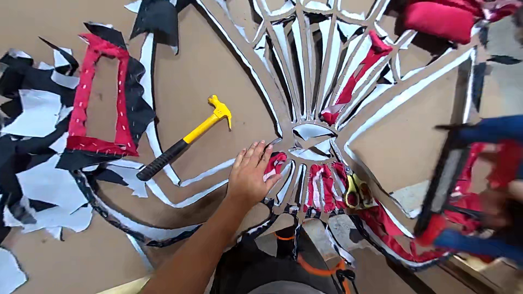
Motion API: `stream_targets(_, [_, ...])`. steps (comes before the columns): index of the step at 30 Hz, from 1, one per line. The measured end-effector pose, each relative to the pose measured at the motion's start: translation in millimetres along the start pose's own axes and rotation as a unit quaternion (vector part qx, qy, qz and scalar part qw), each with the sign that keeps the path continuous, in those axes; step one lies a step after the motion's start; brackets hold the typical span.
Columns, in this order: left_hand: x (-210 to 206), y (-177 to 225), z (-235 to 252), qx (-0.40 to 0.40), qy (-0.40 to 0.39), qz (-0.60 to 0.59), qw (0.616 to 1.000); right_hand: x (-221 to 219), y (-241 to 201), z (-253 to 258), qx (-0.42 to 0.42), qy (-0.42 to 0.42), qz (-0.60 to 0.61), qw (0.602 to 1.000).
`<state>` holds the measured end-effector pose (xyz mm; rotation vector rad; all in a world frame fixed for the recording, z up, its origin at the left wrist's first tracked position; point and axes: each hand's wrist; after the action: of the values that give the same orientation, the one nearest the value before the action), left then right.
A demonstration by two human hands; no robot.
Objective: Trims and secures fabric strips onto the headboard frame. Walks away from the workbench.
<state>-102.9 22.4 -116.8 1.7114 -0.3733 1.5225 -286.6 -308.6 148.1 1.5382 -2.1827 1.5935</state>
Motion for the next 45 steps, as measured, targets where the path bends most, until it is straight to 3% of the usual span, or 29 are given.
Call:
stream_targets(1, [-1.2,0.0,0.4,0.0,0.01,-0.005,1.0,-16.8,-2.2,-16.5,-0.026,-0.041,0.017,0.999])
stream_targets(3, [-2.7,-0.4,0.7,0.001,0.025,-0.017,1.0,-66.6,12.6,-31.8,0.0,-0.091,-0.034,0.995])
stream_targets(7, [-1.7,-0.4,0.7,0.008,0.012,-0.032,0.999,-184.0,40.2,-25.8,0.105,-0.017,-0.282,0.954])
stream_targets(10, [-2.5,-2.0,-0.7,0.01,0.011,-0.03,0.999,-215.6,44.7,-12.0,0.097,-0.003,-0.325,0.941])
stream_targets(26, [-5.8,-3.6,-1.9,0.011,0.036,-0.038,0.999,-224.6,48.1,-13.8,0.17,-0.002,-0.363,0.916])
stream_targets(45, [-4.7,-3.9,-2.9,0.005,0.036,-0.032,0.999,-227.2,42.0,-10.4,0.192,-0.009,-0.382,0.904])
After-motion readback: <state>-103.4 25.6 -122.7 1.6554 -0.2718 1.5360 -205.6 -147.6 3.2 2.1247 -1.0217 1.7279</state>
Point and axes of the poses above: each hand's wrist, its own z-axis towards the middle knuckle, its own x-axis out of the back of the hand, y = z × x, and after that the axes turned 6 degrees about y, right-handed
